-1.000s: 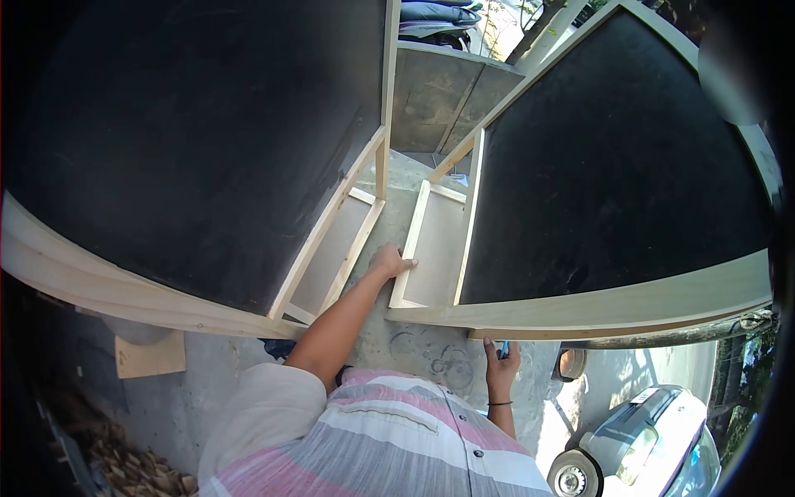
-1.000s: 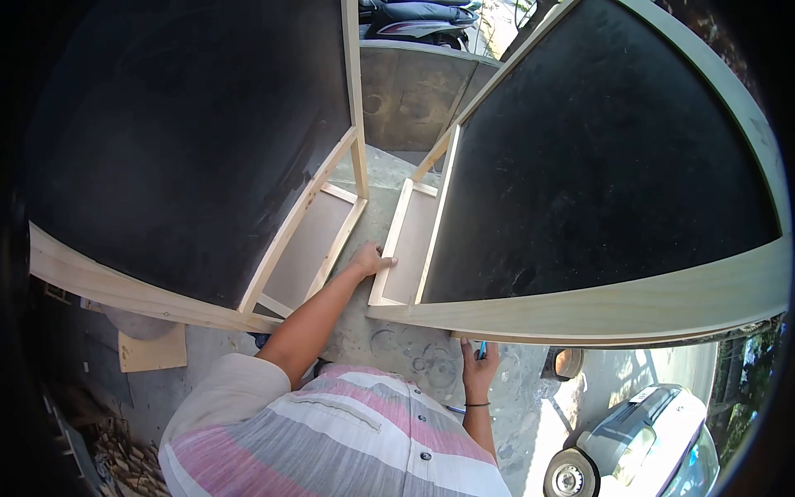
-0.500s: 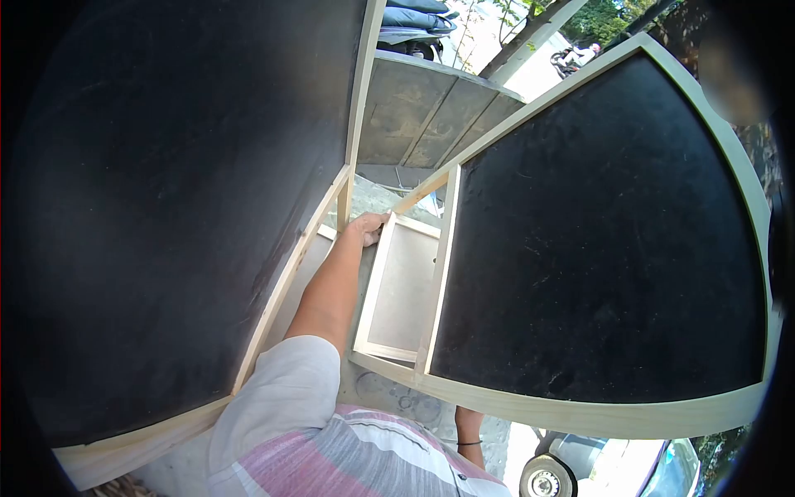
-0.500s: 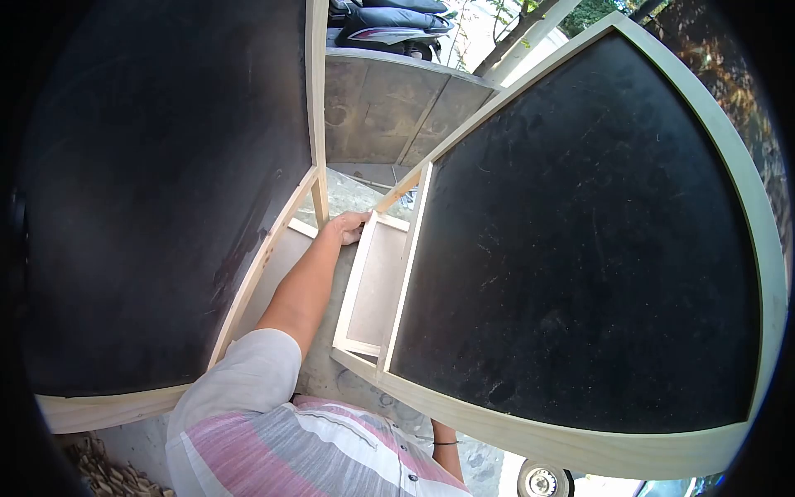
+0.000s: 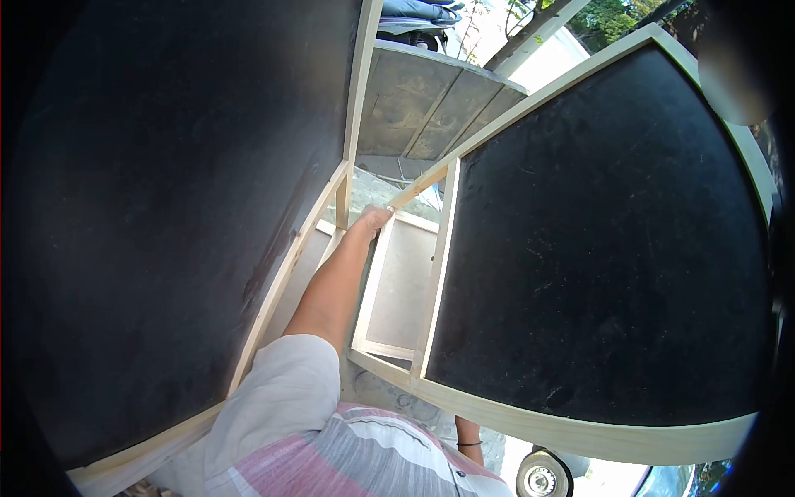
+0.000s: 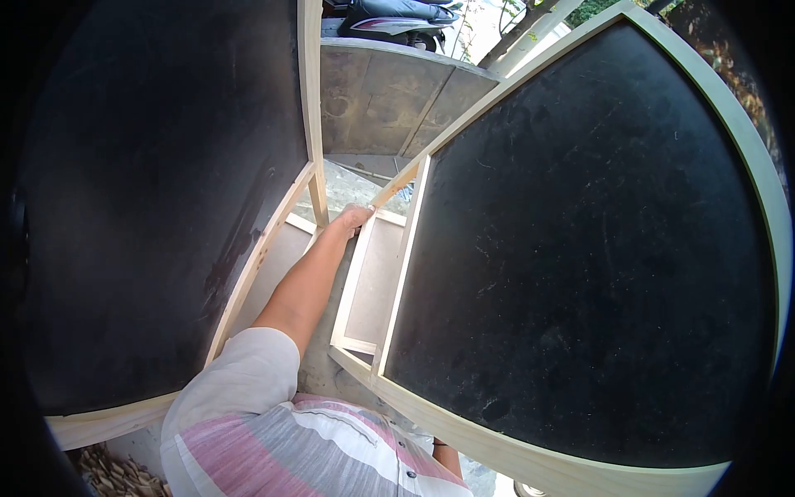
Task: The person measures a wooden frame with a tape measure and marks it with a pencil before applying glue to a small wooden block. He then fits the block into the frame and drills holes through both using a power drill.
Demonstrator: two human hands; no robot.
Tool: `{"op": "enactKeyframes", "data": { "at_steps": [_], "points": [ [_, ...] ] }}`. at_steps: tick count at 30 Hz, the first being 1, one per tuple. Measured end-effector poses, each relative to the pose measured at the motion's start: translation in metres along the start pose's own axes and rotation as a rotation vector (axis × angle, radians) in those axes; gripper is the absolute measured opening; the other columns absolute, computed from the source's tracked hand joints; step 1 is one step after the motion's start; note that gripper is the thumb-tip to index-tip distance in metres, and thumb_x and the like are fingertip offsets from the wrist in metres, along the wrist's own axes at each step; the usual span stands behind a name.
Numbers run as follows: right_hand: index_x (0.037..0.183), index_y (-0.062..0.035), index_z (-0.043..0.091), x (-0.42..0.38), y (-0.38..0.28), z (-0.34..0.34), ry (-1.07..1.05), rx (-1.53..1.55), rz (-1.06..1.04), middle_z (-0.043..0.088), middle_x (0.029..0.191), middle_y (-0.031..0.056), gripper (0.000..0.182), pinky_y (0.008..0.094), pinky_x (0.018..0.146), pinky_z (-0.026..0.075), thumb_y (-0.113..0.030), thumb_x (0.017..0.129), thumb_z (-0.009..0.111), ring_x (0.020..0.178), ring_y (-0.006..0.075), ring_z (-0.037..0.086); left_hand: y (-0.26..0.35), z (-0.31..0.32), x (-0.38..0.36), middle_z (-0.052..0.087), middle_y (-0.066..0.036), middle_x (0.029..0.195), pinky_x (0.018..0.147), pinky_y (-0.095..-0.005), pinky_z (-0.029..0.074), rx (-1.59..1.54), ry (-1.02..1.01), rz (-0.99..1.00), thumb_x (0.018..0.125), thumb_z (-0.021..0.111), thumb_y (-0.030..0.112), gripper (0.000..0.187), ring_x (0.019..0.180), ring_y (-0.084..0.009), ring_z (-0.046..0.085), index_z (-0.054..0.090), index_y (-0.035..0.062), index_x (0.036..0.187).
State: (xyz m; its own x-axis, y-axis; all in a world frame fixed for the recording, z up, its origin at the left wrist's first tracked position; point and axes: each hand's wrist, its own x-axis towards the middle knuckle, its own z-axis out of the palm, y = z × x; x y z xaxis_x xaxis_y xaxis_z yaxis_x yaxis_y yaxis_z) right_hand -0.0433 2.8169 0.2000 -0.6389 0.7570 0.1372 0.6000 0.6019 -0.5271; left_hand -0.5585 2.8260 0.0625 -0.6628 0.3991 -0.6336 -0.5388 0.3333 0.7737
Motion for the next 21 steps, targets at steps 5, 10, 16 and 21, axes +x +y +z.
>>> {"op": "enactKeyframes", "data": {
  "at_steps": [5, 10, 16, 21],
  "points": [
    [0.112, 0.0045, 0.063, 0.000, -0.001, -0.001, 0.023, 0.010, -0.018, 0.066, 0.110, 0.0218, 0.035, 0.0428, 0.095, 0.045, -0.018, 0.086, 0.071, 0.105, 0.0372, 0.061, -0.029, 0.005, 0.028, 0.068, -0.016, 0.101, 0.077, -0.0384, 0.051, -0.051, 0.011, 0.079, 0.090, 0.069, 0.036, 0.044, 0.090, -0.0255, 0.065, 0.064, -0.0036, 0.110],
    [0.106, 0.0041, 0.064, 0.004, 0.006, 0.002, 0.048, 0.163, 0.019, 0.067, 0.099, 0.0143, 0.029, 0.0378, 0.085, 0.048, -0.011, 0.084, 0.073, 0.091, 0.0261, 0.062, -0.045, 0.000, -0.050, 0.069, -0.022, 0.109, 0.087, -0.0392, 0.051, 0.094, 0.069, 0.151, 0.085, 0.073, 0.038, 0.052, 0.102, -0.0305, 0.067, 0.065, -0.0059, 0.112],
    [0.103, -0.0027, 0.064, 0.014, -0.020, -0.012, 0.034, 0.394, 0.105, 0.057, 0.083, -0.0015, 0.028, 0.0220, 0.052, 0.034, -0.014, 0.081, 0.079, 0.060, 0.0040, 0.040, -0.109, -0.015, -0.132, 0.071, -0.019, 0.101, 0.084, -0.0365, 0.053, 0.132, 0.093, 0.132, 0.078, 0.080, 0.040, 0.055, 0.091, -0.0270, 0.070, 0.068, -0.0043, 0.107],
    [0.112, -0.0051, 0.066, 0.005, -0.005, -0.019, 0.016, 0.446, 0.104, 0.059, 0.091, -0.0008, 0.037, 0.0211, 0.051, 0.032, -0.015, 0.079, 0.080, 0.059, 0.0046, 0.036, -0.149, -0.029, -0.199, 0.072, -0.017, 0.093, 0.079, -0.0358, 0.054, 0.282, 0.023, 0.097, 0.078, 0.079, 0.042, 0.051, 0.085, -0.0264, 0.070, 0.069, -0.0034, 0.098]
  ]
}}
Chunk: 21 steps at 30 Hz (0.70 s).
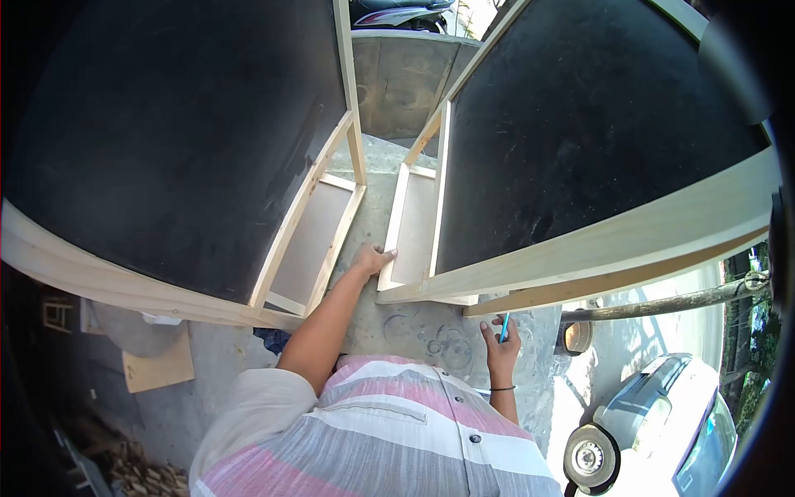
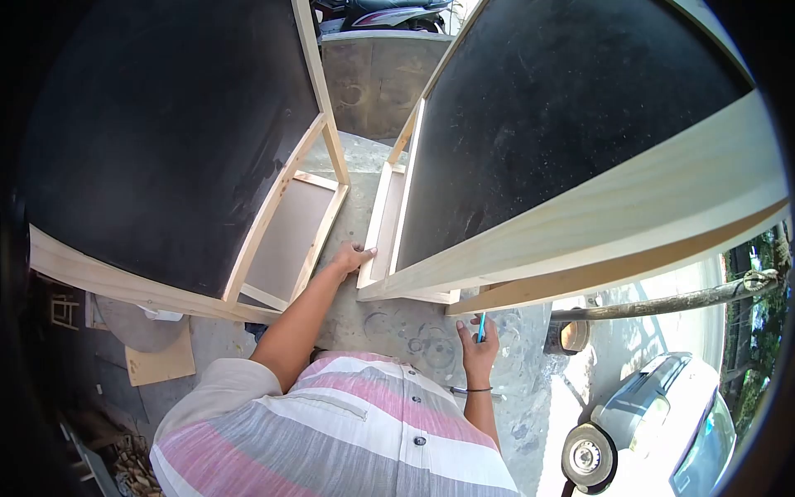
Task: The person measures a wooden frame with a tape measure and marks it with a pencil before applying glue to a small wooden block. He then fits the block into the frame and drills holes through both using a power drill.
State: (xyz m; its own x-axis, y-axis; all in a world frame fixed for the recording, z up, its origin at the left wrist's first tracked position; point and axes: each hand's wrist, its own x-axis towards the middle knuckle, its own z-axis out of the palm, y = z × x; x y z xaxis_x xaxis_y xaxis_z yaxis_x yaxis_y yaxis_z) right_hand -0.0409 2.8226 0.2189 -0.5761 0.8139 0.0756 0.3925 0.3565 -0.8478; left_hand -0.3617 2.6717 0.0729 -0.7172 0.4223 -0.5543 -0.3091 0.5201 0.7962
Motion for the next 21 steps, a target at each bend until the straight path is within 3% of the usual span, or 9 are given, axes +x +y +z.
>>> {"op": "enactKeyframes", "data": {
  "at_steps": [3, 5, 6, 9, 10, 13, 16, 20, 21],
  "points": [
    [0.113, -0.0071, 0.066, -0.001, 0.004, -0.006, 0.019, 0.014, -0.002, 0.059, 0.090, -0.0016, 0.036, 0.0209, 0.052, 0.032, -0.014, 0.080, 0.079, 0.059, 0.0038, 0.035, -0.013, -0.007, -0.016, 0.071, -0.020, 0.093, 0.078, -0.0369, 0.054, 0.164, -0.055, 0.062, 0.079, 0.077, 0.046, 0.054, 0.084, -0.0274, 0.070, 0.070, -0.0033, 0.098],
    [0.113, -0.0079, 0.067, -0.004, 0.012, -0.011, -0.019, 0.021, 0.066, 0.061, 0.090, -0.0011, 0.035, 0.0216, 0.054, 0.035, -0.014, 0.080, 0.079, 0.062, 0.0053, 0.041, -0.016, -0.005, -0.023, 0.071, -0.021, 0.091, 0.076, -0.0373, 0.053, 0.352, 0.043, 0.182, 0.081, 0.073, 0.048, 0.055, 0.082, -0.0280, 0.070, 0.070, -0.0037, 0.099],
    [0.112, -0.0078, 0.068, -0.005, 0.020, -0.011, -0.007, 0.010, 0.036, 0.062, 0.091, 0.0001, 0.034, 0.0234, 0.059, 0.039, -0.015, 0.080, 0.078, 0.072, 0.0083, 0.051, -0.016, -0.004, -0.024, 0.071, -0.021, 0.091, 0.076, -0.0373, 0.053, 0.366, 0.031, 0.184, 0.081, 0.073, 0.048, 0.055, 0.082, -0.0280, 0.070, 0.070, -0.0037, 0.099],
    [0.111, -0.0078, 0.068, -0.008, 0.027, -0.012, 0.007, 0.017, -0.042, 0.064, 0.092, 0.0010, 0.033, 0.0251, 0.065, 0.042, -0.017, 0.081, 0.077, 0.082, 0.0113, 0.057, -0.007, -0.007, -0.027, 0.071, -0.019, 0.088, 0.073, -0.0385, 0.052, 0.251, -0.106, 0.065, 0.085, 0.068, 0.049, 0.055, 0.078, -0.0260, 0.068, 0.070, -0.0043, 0.099],
    [0.110, -0.0078, 0.069, -0.010, 0.024, -0.013, 0.004, 0.026, -0.014, 0.064, 0.092, 0.0014, 0.032, 0.0252, 0.066, 0.042, -0.018, 0.081, 0.077, 0.083, 0.0115, 0.057, -0.012, -0.006, -0.021, 0.070, -0.017, 0.085, 0.066, -0.0377, 0.051, 0.313, -0.099, 0.063, 0.087, 0.066, 0.051, 0.057, 0.068, -0.0232, 0.065, 0.069, -0.0038, 0.099],
    [0.110, -0.0074, 0.069, -0.012, 0.030, -0.012, 0.028, 0.025, -0.092, 0.064, 0.090, 0.0017, 0.031, 0.0250, 0.066, 0.042, -0.018, 0.081, 0.077, 0.082, 0.0110, 0.057, -0.018, -0.007, -0.017, 0.069, -0.014, 0.081, 0.058, -0.0360, 0.048, 0.290, -0.121, 0.034, 0.087, 0.065, 0.054, 0.056, 0.058, -0.0208, 0.061, 0.069, -0.0019, 0.096],
    [0.108, -0.0063, 0.069, -0.018, 0.026, -0.018, 0.021, 0.090, -0.023, 0.064, 0.088, 0.0027, 0.030, 0.0263, 0.069, 0.044, -0.018, 0.082, 0.076, 0.081, 0.0126, 0.058, -0.012, -0.010, -0.036, 0.067, -0.011, 0.077, 0.054, -0.0346, 0.046, 0.212, -0.117, 0.001, 0.088, 0.065, 0.053, 0.054, 0.052, -0.0187, 0.058, 0.068, 0.0000, 0.093],
    [0.107, -0.0050, 0.069, -0.018, 0.035, -0.022, 0.035, 0.139, -0.017, 0.064, 0.086, 0.0035, 0.029, 0.0269, 0.070, 0.044, -0.018, 0.083, 0.076, 0.080, 0.0133, 0.059, -0.028, -0.014, -0.038, 0.066, -0.009, 0.076, 0.055, -0.0353, 0.047, 0.179, -0.129, 0.008, 0.087, 0.066, 0.051, 0.050, 0.055, -0.0191, 0.059, 0.068, 0.0017, 0.093],
    [0.107, -0.0044, 0.068, -0.016, 0.038, -0.022, 0.040, 0.143, -0.060, 0.065, 0.086, 0.0040, 0.029, 0.0265, 0.068, 0.044, -0.019, 0.083, 0.076, 0.080, 0.0129, 0.059, -0.046, -0.011, -0.021, 0.066, -0.008, 0.076, 0.055, -0.0346, 0.047, 0.173, -0.089, 0.089, 0.088, 0.066, 0.050, 0.048, 0.058, -0.0187, 0.060, 0.068, 0.0022, 0.093]
  ]
}}
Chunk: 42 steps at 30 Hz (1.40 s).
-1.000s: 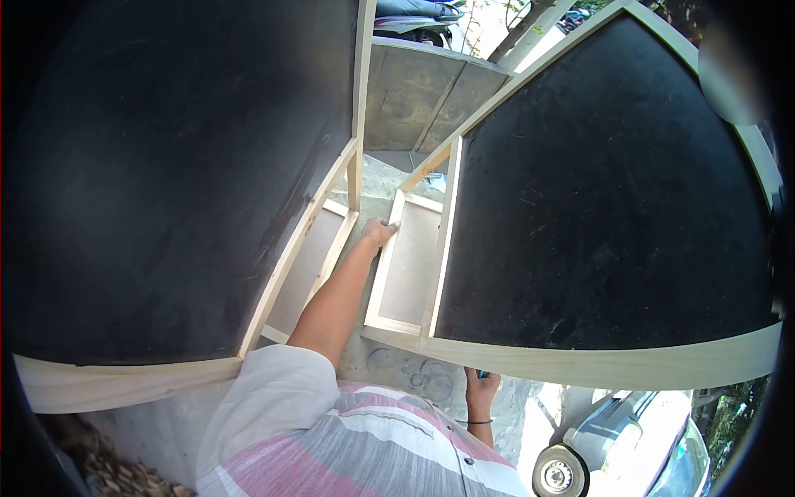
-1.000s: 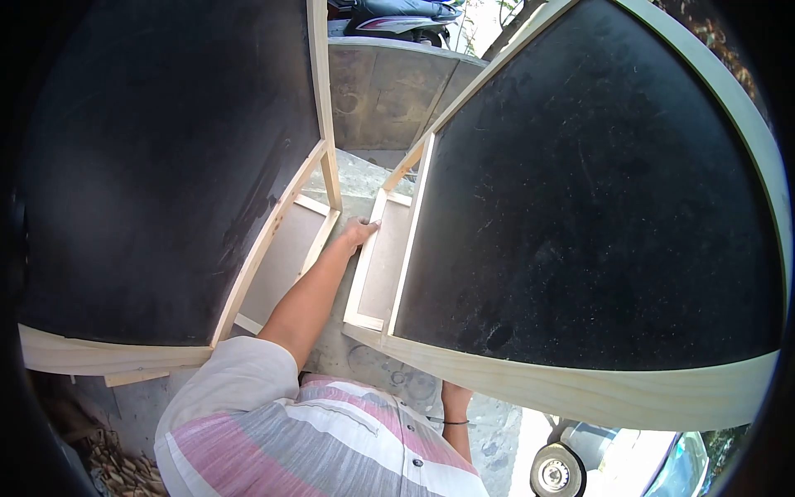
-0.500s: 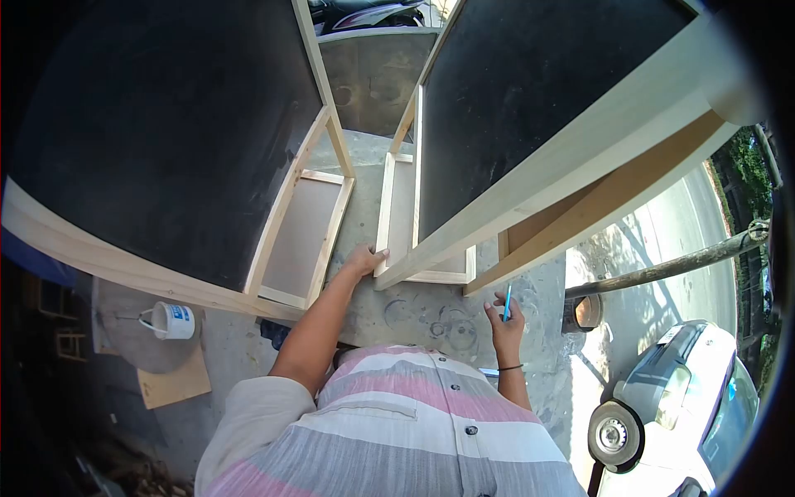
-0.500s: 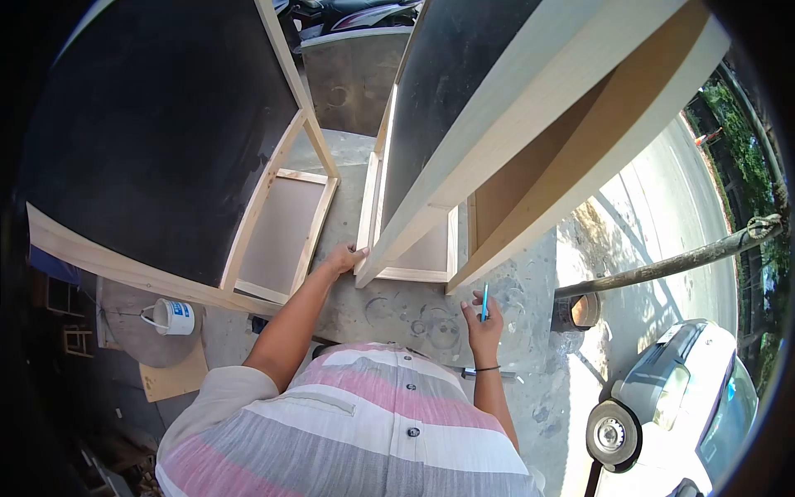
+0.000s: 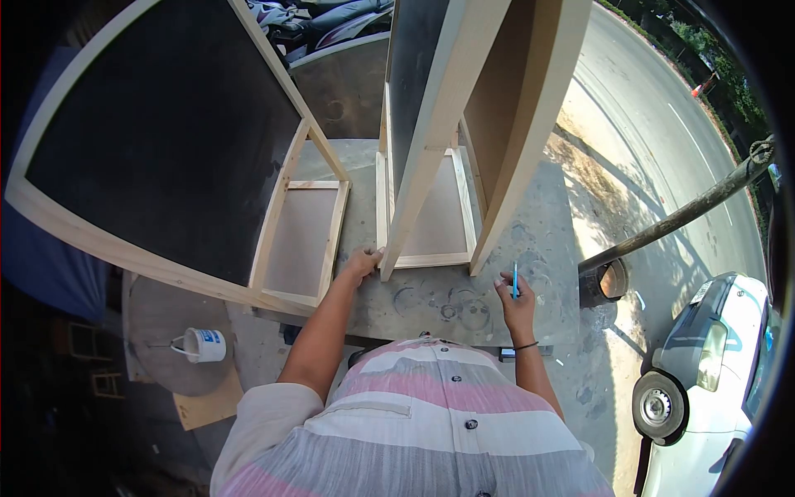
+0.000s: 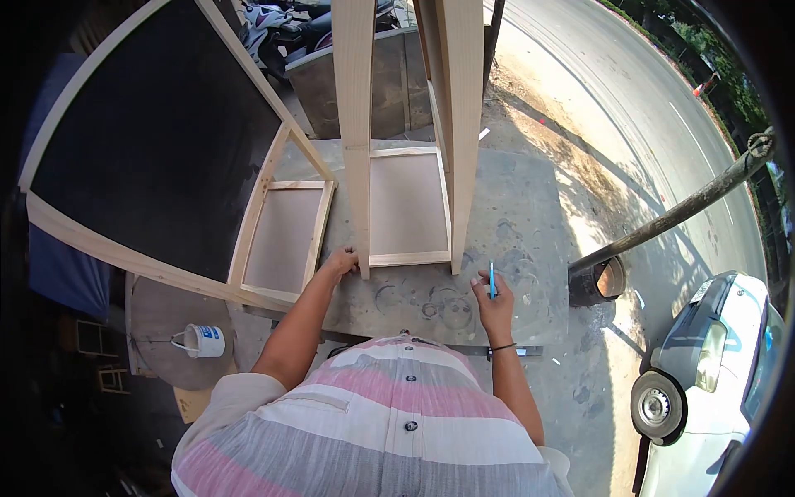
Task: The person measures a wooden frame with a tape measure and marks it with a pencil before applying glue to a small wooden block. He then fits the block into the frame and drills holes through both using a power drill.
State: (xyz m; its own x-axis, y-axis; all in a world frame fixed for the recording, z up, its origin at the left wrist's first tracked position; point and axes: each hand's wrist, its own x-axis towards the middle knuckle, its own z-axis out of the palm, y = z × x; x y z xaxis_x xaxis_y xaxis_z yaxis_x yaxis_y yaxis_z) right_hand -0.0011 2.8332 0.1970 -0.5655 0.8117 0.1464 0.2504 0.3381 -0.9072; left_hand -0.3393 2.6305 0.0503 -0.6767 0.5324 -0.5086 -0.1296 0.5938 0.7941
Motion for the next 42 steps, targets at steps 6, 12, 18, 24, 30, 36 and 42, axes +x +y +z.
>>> {"op": "enactKeyframes", "data": {
  "at_steps": [6, 12, 18, 24, 30, 36, 42],
  "points": [
    [0.111, -0.0028, 0.068, 0.021, -0.034, 0.007, -0.073, 0.002, 0.001, 0.068, 0.095, 0.0065, 0.032, 0.0290, 0.077, 0.047, -0.021, 0.085, 0.075, 0.085, 0.0149, 0.061, -0.002, 0.007, -0.014, 0.066, -0.005, 0.082, 0.057, -0.0296, 0.047, 0.067, 0.214, 0.117, 0.090, 0.065, 0.034, 0.034, 0.065, -0.0135, 0.059, 0.063, 0.0048, 0.107],
    [0.114, -0.0011, 0.065, 0.044, -0.035, 0.027, -0.129, 0.078, -0.125, 0.067, 0.099, 0.0103, 0.037, 0.0320, 0.076, 0.048, -0.025, 0.088, 0.073, 0.082, 0.0175, 0.059, 0.049, -0.002, -0.079, 0.064, -0.002, 0.082, 0.058, -0.0272, 0.048, -0.325, 0.058, -0.106, 0.092, 0.063, 0.022, 0.033, 0.065, -0.0091, 0.058, 0.055, 0.0054, 0.120],
    [0.112, 0.0013, 0.063, 0.050, -0.027, 0.036, -0.196, 0.088, -0.110, 0.065, 0.093, 0.0128, 0.036, 0.0312, 0.077, 0.047, -0.027, 0.091, 0.069, 0.081, 0.0193, 0.057, 0.022, 0.006, -0.054, 0.063, -0.002, 0.078, 0.056, -0.0250, 0.045, -0.318, 0.060, -0.027, 0.088, 0.068, 0.018, 0.031, 0.063, -0.0100, 0.057, 0.060, 0.0028, 0.113],
    [0.094, 0.0018, 0.062, 0.061, -0.050, 0.041, -0.091, 0.152, -0.166, 0.059, 0.078, 0.0061, 0.031, 0.0296, 0.068, 0.044, -0.028, 0.091, 0.070, 0.072, 0.0126, 0.050, 0.035, -0.011, -0.065, 0.061, 0.000, 0.076, 0.054, -0.0244, 0.041, -0.379, 0.037, -0.026, 0.083, 0.072, 0.016, 0.032, 0.057, -0.0086, 0.049, 0.064, 0.0017, 0.110],
    [0.081, -0.0004, 0.060, 0.118, -0.109, 0.036, -0.033, 0.221, -0.191, 0.049, 0.065, -0.0014, 0.036, 0.0270, 0.057, 0.038, -0.034, 0.091, 0.071, 0.063, 0.0078, 0.040, 0.093, -0.039, -0.092, 0.059, 0.000, 0.077, 0.055, -0.0219, 0.041, -0.582, -0.050, 0.026, 0.085, 0.069, 0.018, 0.043, 0.059, -0.0063, 0.050, 0.057, 0.0012, 0.122],
    [0.077, -0.0010, 0.062, 0.179, -0.143, 0.039, -0.047, 0.161, -0.211, 0.049, 0.063, -0.0025, 0.047, 0.0263, 0.056, 0.037, -0.046, 0.091, 0.068, 0.062, 0.0076, 0.040, 0.140, -0.048, -0.091, 0.063, -0.009, 0.101, 0.081, -0.0317, 0.047, -0.285, 0.274, 0.504, 0.094, 0.061, 0.034, 0.044, 0.093, -0.0184, 0.058, 0.057, 0.0012, 0.123],
    [0.075, -0.0028, 0.065, 0.216, -0.164, 0.041, -0.064, 0.182, -0.233, 0.051, 0.062, -0.0023, 0.055, 0.0265, 0.055, 0.038, -0.056, 0.089, 0.066, 0.060, 0.0076, 0.042, 0.162, -0.050, -0.127, 0.058, -0.018, 0.126, 0.110, -0.0416, 0.030, 0.035, 0.313, 0.950, 0.100, 0.035, 0.058, 0.067, 0.126, -0.0341, 0.044, 0.057, 0.0004, 0.126]
  ]
}}
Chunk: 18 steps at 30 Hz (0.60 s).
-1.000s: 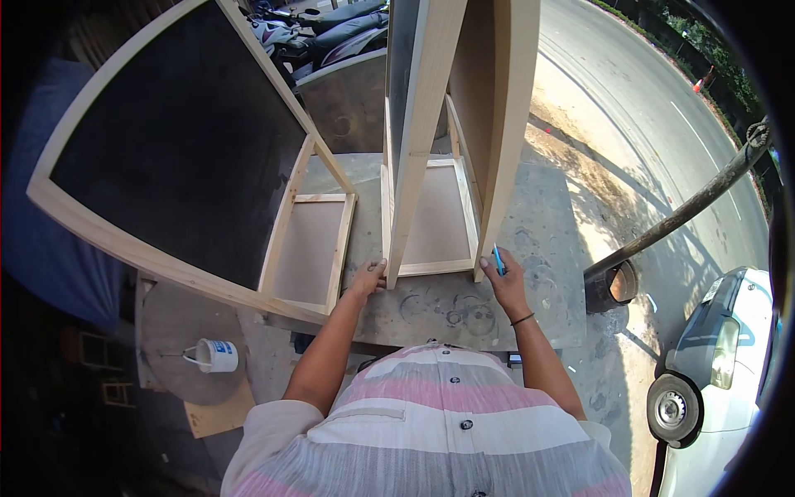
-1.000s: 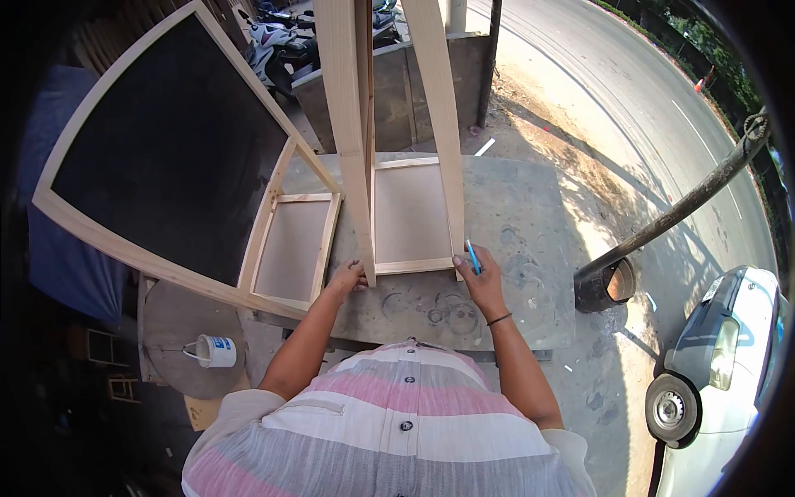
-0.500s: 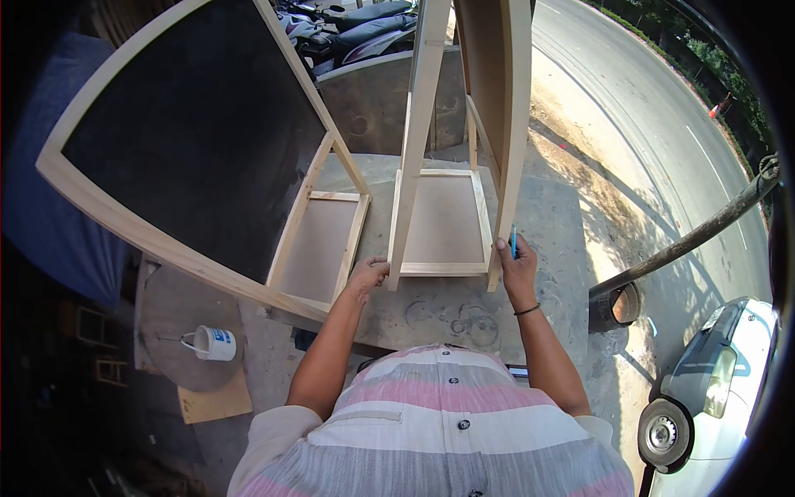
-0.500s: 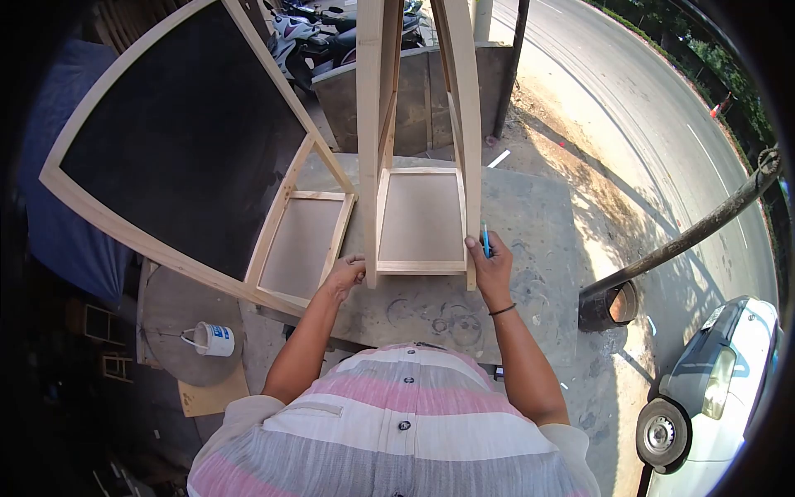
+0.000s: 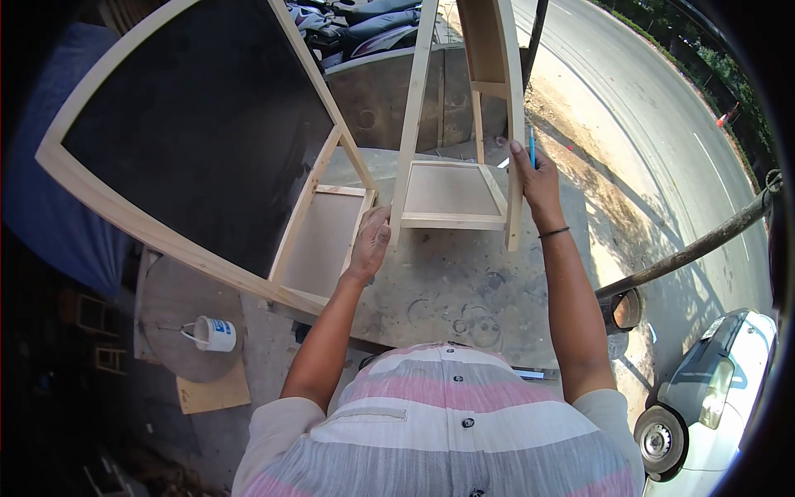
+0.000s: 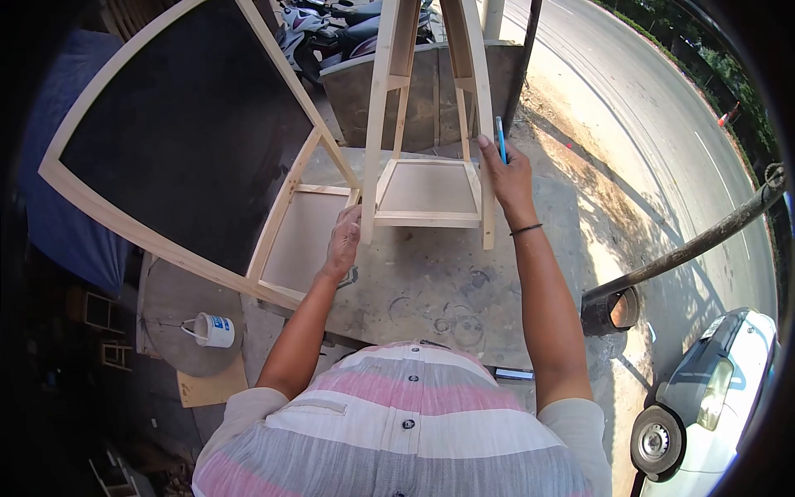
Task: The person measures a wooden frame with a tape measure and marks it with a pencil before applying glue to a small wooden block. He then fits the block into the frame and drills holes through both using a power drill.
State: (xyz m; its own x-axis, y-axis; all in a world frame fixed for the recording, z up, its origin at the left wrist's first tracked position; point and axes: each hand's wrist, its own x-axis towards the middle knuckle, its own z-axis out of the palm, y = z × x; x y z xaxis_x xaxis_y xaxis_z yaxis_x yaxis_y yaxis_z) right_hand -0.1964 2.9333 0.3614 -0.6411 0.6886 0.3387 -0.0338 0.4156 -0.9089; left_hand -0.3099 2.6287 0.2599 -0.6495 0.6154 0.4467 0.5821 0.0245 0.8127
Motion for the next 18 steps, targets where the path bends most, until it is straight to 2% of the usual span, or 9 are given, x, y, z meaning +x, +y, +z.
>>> {"op": "enactKeyframes", "data": {
  "at_steps": [1, 5, 7, 8, 10, 11, 13, 16, 18],
  "points": [
    [0.074, -0.0035, 0.064, 0.007, 0.000, -0.001, -0.008, -0.015, 0.033, 0.051, 0.061, -0.0019, 0.056, 0.0265, 0.055, 0.038, -0.058, 0.088, 0.066, 0.059, 0.0080, 0.043, 0.001, 0.001, 0.000, 0.057, -0.018, 0.128, 0.110, -0.0416, 0.030, 0.027, 0.016, 0.025, 0.099, 0.031, 0.061, 0.071, 0.127, -0.0354, 0.043, 0.057, 0.0011, 0.127],
    [0.069, -0.0048, 0.062, 0.022, 0.000, 0.003, 0.010, -0.022, 0.060, 0.052, 0.059, -0.0005, 0.060, 0.0267, 0.054, 0.039, -0.062, 0.085, 0.066, 0.056, 0.0095, 0.046, 0.000, -0.003, 0.014, 0.056, -0.019, 0.127, 0.111, -0.0418, 0.029, -0.035, 0.023, -0.003, 0.098, 0.029, 0.064, 0.074, 0.127, -0.0357, 0.043, 0.057, 0.0012, 0.126],
    [0.068, -0.0048, 0.061, 0.029, -0.001, 0.004, 0.031, -0.035, 0.057, 0.053, 0.059, 0.0000, 0.060, 0.0268, 0.054, 0.039, -0.062, 0.085, 0.066, 0.056, 0.0098, 0.047, 0.005, -0.010, 0.021, 0.056, -0.018, 0.127, 0.110, -0.0422, 0.032, -0.034, -0.038, 0.016, 0.093, 0.047, 0.065, 0.072, 0.127, -0.0348, 0.044, 0.056, 0.0026, 0.127],
    [0.068, -0.0048, 0.061, 0.033, 0.000, 0.004, 0.030, -0.036, 0.059, 0.052, 0.059, -0.0001, 0.060, 0.0268, 0.054, 0.039, -0.063, 0.085, 0.066, 0.056, 0.0099, 0.047, 0.011, -0.011, 0.021, 0.056, -0.018, 0.127, 0.110, -0.0422, 0.032, -0.034, -0.038, 0.018, 0.093, 0.047, 0.065, 0.072, 0.127, -0.0348, 0.044, 0.056, 0.0026, 0.127],
    [0.068, -0.0049, 0.061, 0.040, -0.004, 0.005, 0.031, -0.037, 0.057, 0.052, 0.059, -0.0003, 0.061, 0.0268, 0.054, 0.040, -0.063, 0.084, 0.067, 0.056, 0.0099, 0.047, 0.022, -0.011, 0.021, 0.054, -0.017, 0.130, 0.109, -0.0428, 0.035, 0.105, -0.055, -0.080, 0.080, 0.071, 0.057, 0.073, 0.127, -0.0338, 0.045, 0.055, 0.0052, 0.130],
    [0.068, -0.0054, 0.061, 0.043, -0.009, 0.004, 0.012, -0.022, 0.093, 0.052, 0.059, -0.0004, 0.060, 0.0270, 0.054, 0.040, -0.063, 0.084, 0.066, 0.056, 0.0101, 0.047, 0.020, -0.010, 0.023, 0.054, -0.017, 0.130, 0.109, -0.0428, 0.035, 0.105, -0.054, -0.078, 0.080, 0.071, 0.057, 0.073, 0.127, -0.0338, 0.045, 0.055, 0.0052, 0.130],
    [0.069, -0.0058, 0.061, 0.051, -0.013, 0.004, -0.007, -0.007, 0.128, 0.052, 0.059, -0.0005, 0.060, 0.0273, 0.054, 0.040, -0.063, 0.084, 0.066, 0.056, 0.0103, 0.048, 0.013, -0.010, 0.031, 0.050, -0.016, 0.133, 0.103, -0.0399, 0.043, 0.163, -0.055, -0.118, 0.067, 0.088, 0.039, 0.081, 0.125, -0.0298, 0.048, 0.053, 0.0048, 0.133],
    [0.071, -0.0069, 0.062, 0.065, -0.010, 0.004, -0.032, 0.003, 0.119, 0.052, 0.059, -0.0004, 0.059, 0.0276, 0.052, 0.040, -0.064, 0.084, 0.066, 0.054, 0.0105, 0.048, 0.009, -0.012, 0.044, 0.051, -0.015, 0.134, 0.110, -0.0429, 0.036, 0.190, -0.041, -0.076, 0.067, 0.085, 0.047, 0.083, 0.130, -0.0328, 0.044, 0.053, 0.0070, 0.132],
    [0.075, -0.0072, 0.064, 0.073, -0.009, 0.004, -0.071, 0.043, 0.164, 0.053, 0.060, 0.0002, 0.057, 0.0268, 0.049, 0.039, -0.063, 0.084, 0.066, 0.051, 0.0105, 0.048, 0.007, -0.015, 0.050, 0.051, -0.015, 0.135, 0.111, -0.0428, 0.035, 0.177, -0.041, -0.055, 0.067, 0.085, 0.047, 0.084, 0.131, -0.0326, 0.043, 0.053, 0.0071, 0.133]
  ]
}}
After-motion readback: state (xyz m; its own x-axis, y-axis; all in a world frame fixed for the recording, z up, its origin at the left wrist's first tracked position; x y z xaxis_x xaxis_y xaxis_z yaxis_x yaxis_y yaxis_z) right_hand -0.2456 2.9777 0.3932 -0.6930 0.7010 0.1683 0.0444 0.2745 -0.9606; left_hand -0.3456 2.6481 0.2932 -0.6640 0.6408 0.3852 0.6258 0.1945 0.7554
